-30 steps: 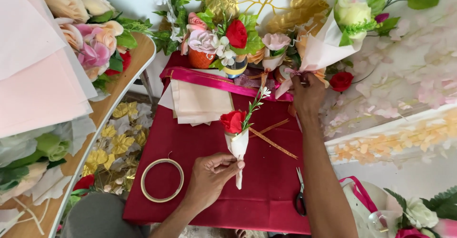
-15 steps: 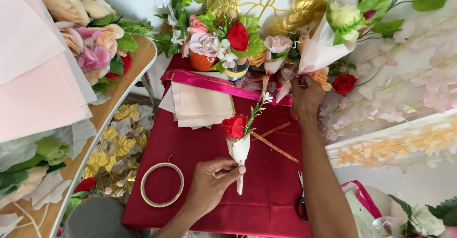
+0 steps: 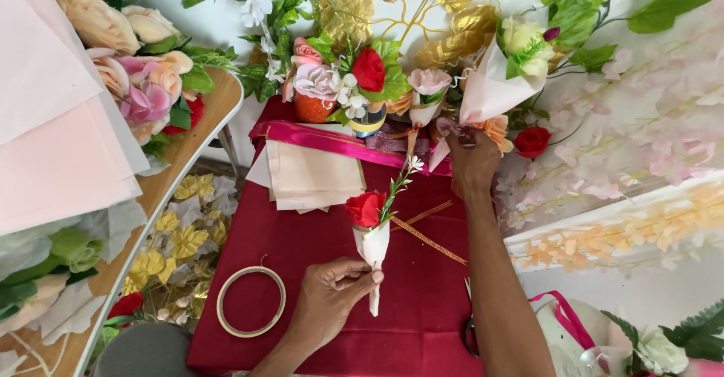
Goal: Wrapping a single red rose in white paper and securing it with a gold ribbon.
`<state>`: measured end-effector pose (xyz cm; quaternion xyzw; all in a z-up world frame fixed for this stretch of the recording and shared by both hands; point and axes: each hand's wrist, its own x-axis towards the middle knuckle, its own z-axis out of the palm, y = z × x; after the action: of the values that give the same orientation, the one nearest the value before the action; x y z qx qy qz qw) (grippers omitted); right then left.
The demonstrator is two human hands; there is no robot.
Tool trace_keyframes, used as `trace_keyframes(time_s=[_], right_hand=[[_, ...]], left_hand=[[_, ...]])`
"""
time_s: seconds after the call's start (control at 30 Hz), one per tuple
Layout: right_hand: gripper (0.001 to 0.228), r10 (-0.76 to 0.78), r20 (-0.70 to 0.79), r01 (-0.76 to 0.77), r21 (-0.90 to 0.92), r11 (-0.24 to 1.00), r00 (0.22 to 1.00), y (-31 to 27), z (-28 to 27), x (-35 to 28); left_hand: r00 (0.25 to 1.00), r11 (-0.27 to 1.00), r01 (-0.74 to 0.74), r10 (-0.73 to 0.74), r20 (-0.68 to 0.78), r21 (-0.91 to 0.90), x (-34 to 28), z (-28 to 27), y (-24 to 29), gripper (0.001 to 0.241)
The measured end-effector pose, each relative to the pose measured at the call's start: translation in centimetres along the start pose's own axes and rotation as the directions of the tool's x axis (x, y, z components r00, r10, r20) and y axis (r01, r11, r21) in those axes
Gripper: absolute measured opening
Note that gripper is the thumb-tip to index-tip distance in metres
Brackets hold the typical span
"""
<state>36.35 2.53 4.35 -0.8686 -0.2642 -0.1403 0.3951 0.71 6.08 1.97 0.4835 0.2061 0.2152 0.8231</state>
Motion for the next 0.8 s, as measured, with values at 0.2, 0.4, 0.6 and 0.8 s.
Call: trace_keyframes(time_s=[0.2, 0.4, 0.6, 0.8], right_hand=[[0.04, -0.031, -0.058, 0.023, -0.136, 0.99, 0.998, 1.8, -1.0, -1.7], [0.024, 0.104, 0.136, -0.098, -0.049, 0.994, 0.985, -5.0, -7.7, -8.8], [0.03, -0.184, 0.453, 0.206, 0.0, 0.978, 0.872, -4.9, -7.3, -14.9], [0.019, -0.209, 0.516, 0.283, -0.067, 0.957, 0.831, -7.3, -3.6, -17.5]], left_hand=[[1.0, 0.999, 0.009, -0.008, -0.01, 0.051, -0.3, -0.1, 0.2, 0.026], [0.997, 0.999, 0.018, -0.015, -0.073, 0.041, -0.1, -0.2, 0.9, 0.025], [0.997, 0.995, -0.06, 0.056, -0.054, -0.075, 0.0, -0.5, -0.1, 0.025], [0.995, 0.994, -0.061, 0.053, -0.089, -0.094, -0.3, -0.6, 0.0, 0.028]])
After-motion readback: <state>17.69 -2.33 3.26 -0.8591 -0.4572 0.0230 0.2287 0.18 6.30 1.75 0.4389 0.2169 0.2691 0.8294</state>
